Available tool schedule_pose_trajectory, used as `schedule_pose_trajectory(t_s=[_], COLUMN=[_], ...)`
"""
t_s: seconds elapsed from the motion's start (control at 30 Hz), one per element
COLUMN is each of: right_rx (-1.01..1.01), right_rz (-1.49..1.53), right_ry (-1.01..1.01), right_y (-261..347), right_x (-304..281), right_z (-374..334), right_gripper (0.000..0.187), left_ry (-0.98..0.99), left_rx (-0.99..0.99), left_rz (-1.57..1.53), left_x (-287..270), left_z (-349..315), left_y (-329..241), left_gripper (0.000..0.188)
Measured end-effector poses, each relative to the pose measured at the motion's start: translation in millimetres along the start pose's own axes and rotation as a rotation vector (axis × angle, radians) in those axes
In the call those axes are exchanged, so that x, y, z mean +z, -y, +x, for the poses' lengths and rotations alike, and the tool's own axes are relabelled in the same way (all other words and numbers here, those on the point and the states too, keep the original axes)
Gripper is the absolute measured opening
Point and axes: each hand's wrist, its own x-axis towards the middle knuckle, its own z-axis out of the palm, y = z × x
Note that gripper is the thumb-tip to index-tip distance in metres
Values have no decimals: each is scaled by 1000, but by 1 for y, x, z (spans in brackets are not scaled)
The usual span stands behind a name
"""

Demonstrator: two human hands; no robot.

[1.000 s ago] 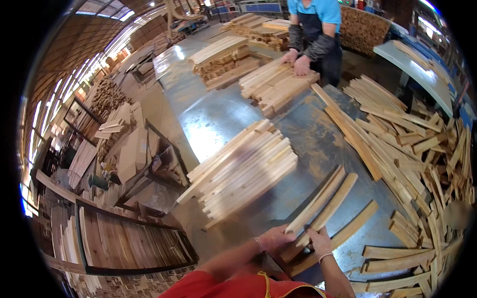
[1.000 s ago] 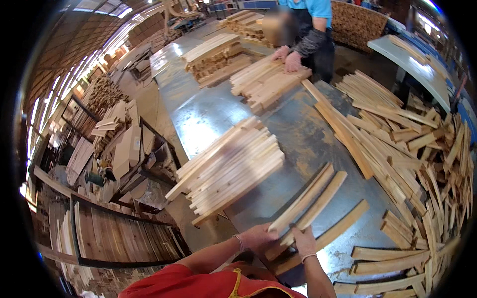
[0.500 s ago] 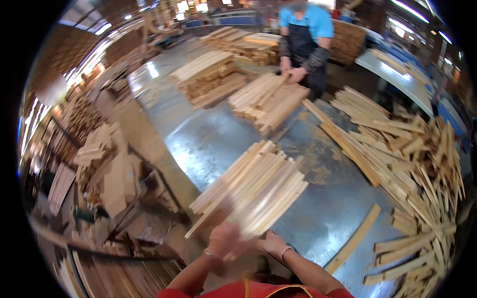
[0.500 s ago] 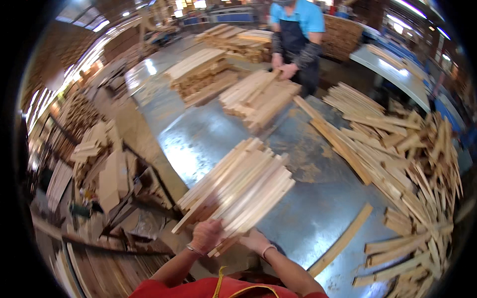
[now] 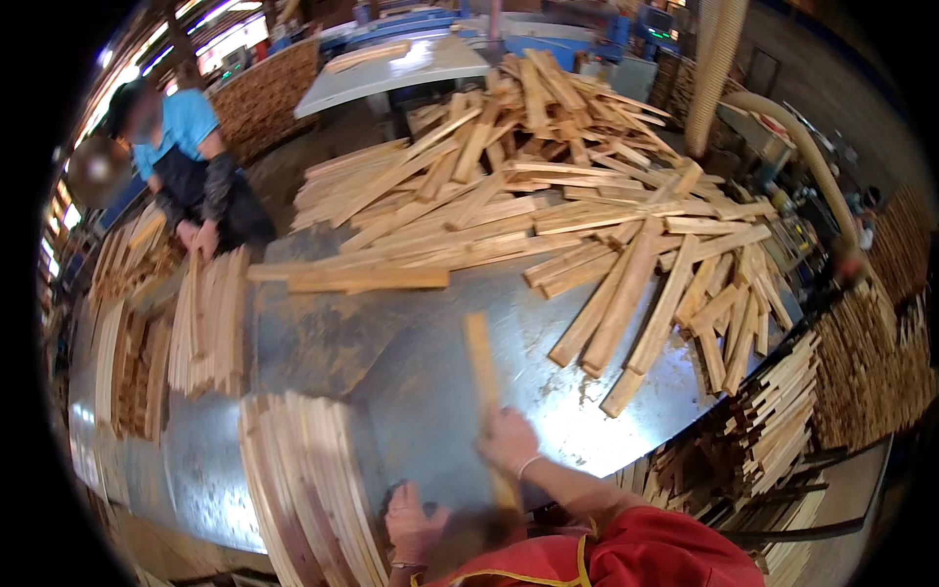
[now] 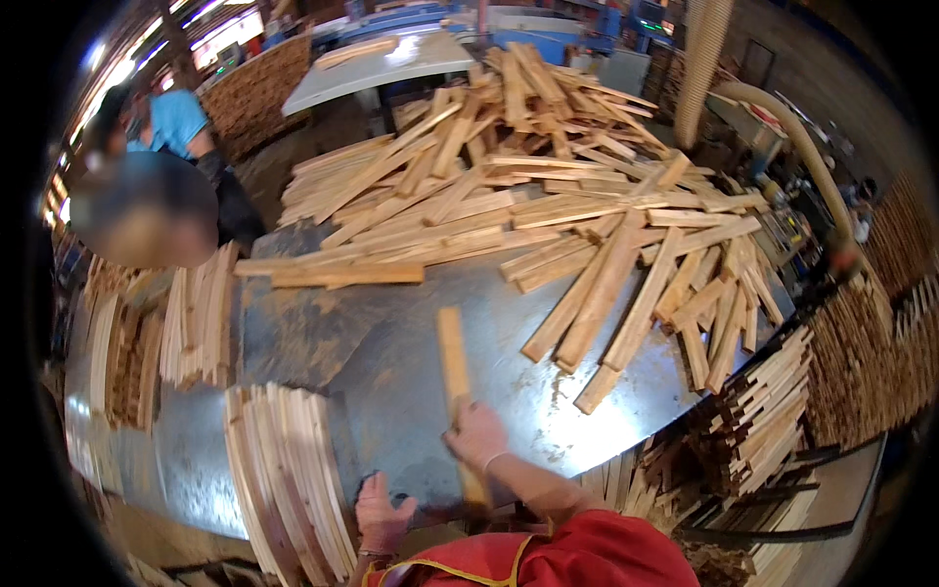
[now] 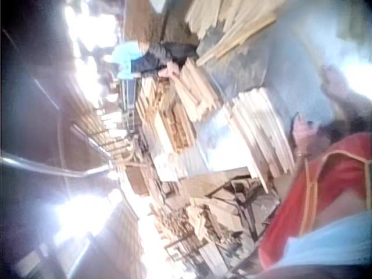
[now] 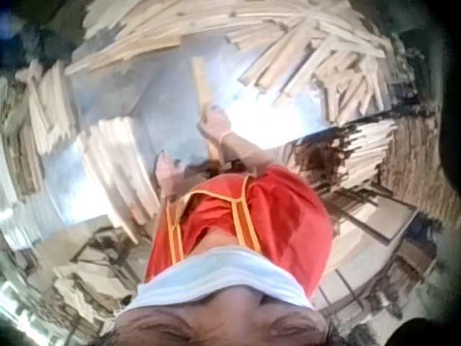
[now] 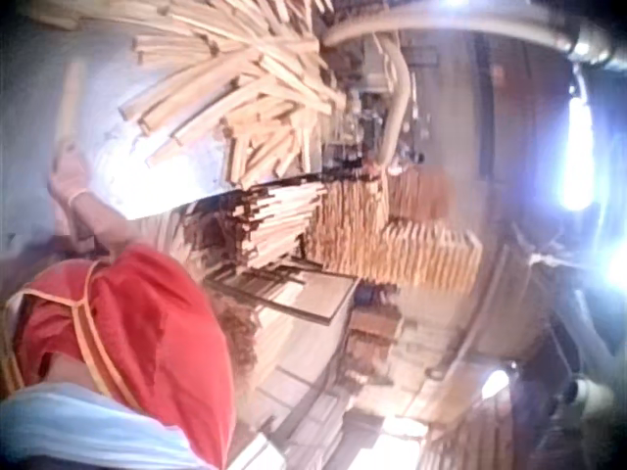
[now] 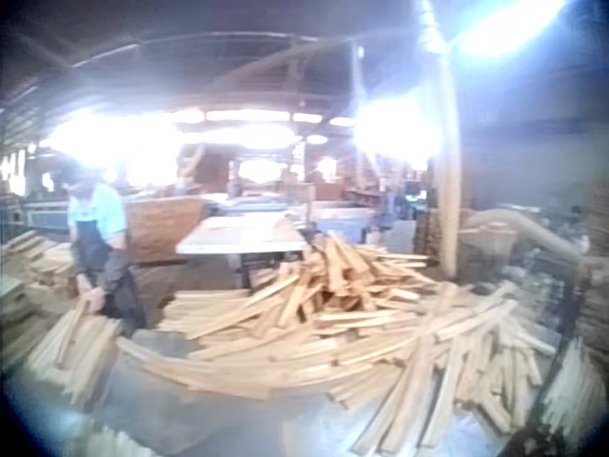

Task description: The person sorts and stacks thin wooden planks on a metal workbench in a workshop. They pick up individual planks from a scattered pile and arrange them into neat, aligned stacks. The person occasionally lifts and repositions entire stacks to organize the workspace.

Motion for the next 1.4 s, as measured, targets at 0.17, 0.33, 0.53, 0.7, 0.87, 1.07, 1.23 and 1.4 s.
schedule_pose_trajectory(t_s=[0.17,0.33,0.53,0.7,0.87,1.07,1.23,1.4], right_rx=[-355,569,551,231,145,-82,-117,263], right_rz=[211,271,187,606,958,735,686,309], right_ry=[71,-669,-689,-262,247,763,319,-664], right_y=[-36,-170,-223,-125,-41,10,-54,-179], right_x=[-30,-189,-154,-81,25,59,22,-89], right_z=[39,160,186,64,-49,-92,-57,19], right_gripper=[49,85,106,100,107,104,97,85], left_ry=[154,73,121,172,322,205,5,-279], left_rx=[-64,-48,-62,-308,-263,-458,-550,-446], left_rz=[109,194,166,-509,-1355,-916,-482,371], left_x=[21,44,37,-2,16,-48,-55,-21], left_z=[66,68,81,73,55,27,-12,-52], left_y=[-101,-93,-109,-109,-52,-76,-50,41], left_gripper=[109,113,99,75,62,62,53,83])
